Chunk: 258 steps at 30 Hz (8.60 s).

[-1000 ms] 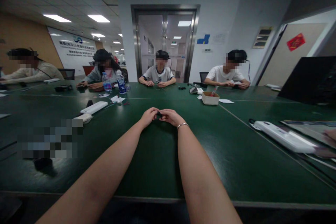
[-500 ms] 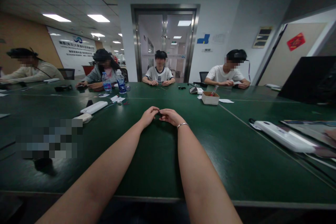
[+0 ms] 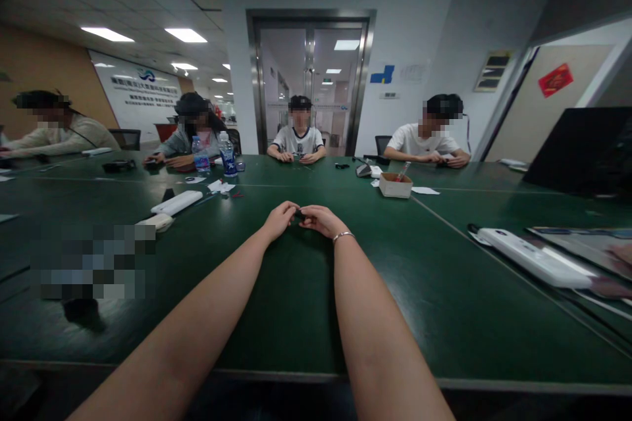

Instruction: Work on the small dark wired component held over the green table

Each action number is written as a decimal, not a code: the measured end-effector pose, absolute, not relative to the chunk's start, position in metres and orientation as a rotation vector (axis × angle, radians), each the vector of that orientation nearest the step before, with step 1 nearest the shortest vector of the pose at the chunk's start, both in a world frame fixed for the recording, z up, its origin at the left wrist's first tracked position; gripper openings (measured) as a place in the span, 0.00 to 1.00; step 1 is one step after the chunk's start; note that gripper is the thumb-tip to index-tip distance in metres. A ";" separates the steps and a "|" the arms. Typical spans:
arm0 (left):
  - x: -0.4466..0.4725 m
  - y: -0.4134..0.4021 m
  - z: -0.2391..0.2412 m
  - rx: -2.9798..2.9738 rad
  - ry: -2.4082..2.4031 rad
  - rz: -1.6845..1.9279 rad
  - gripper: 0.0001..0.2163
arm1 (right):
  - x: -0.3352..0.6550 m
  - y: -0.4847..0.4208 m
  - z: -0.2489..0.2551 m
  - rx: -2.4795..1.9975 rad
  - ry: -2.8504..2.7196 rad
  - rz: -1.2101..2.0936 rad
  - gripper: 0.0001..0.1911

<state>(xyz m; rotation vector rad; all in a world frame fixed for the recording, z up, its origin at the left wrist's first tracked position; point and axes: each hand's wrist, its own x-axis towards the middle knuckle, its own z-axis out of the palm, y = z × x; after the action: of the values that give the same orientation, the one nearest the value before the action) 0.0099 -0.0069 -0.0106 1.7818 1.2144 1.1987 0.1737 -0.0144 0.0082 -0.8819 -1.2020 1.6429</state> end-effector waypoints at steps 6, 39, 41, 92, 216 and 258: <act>0.009 -0.005 -0.011 1.784 1.216 1.192 0.10 | 0.174 -0.013 0.007 -0.891 -1.209 1.638 0.03; 0.009 -0.008 -0.008 1.845 1.210 1.224 0.10 | 0.173 -0.015 0.009 -0.888 -1.196 1.642 0.03; 0.009 -0.006 -0.008 1.837 1.212 1.251 0.11 | 0.173 -0.015 0.009 -0.888 -1.197 1.640 0.03; 0.004 -0.007 -0.010 1.844 1.312 1.239 0.12 | 0.175 -0.013 0.006 -0.883 -1.208 1.638 0.03; 0.003 0.002 -0.012 1.789 1.335 1.080 0.17 | 0.177 -0.014 0.008 -0.904 -1.234 1.628 0.13; 0.006 -0.003 -0.008 1.772 1.330 1.213 0.12 | 0.172 -0.017 0.013 -0.989 -1.079 1.562 0.03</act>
<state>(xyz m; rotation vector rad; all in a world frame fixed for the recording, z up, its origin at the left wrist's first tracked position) 0.0061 -0.0027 -0.0083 1.7725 1.3299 1.2131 0.1716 -0.0167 0.0130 -0.9888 -1.0790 1.5622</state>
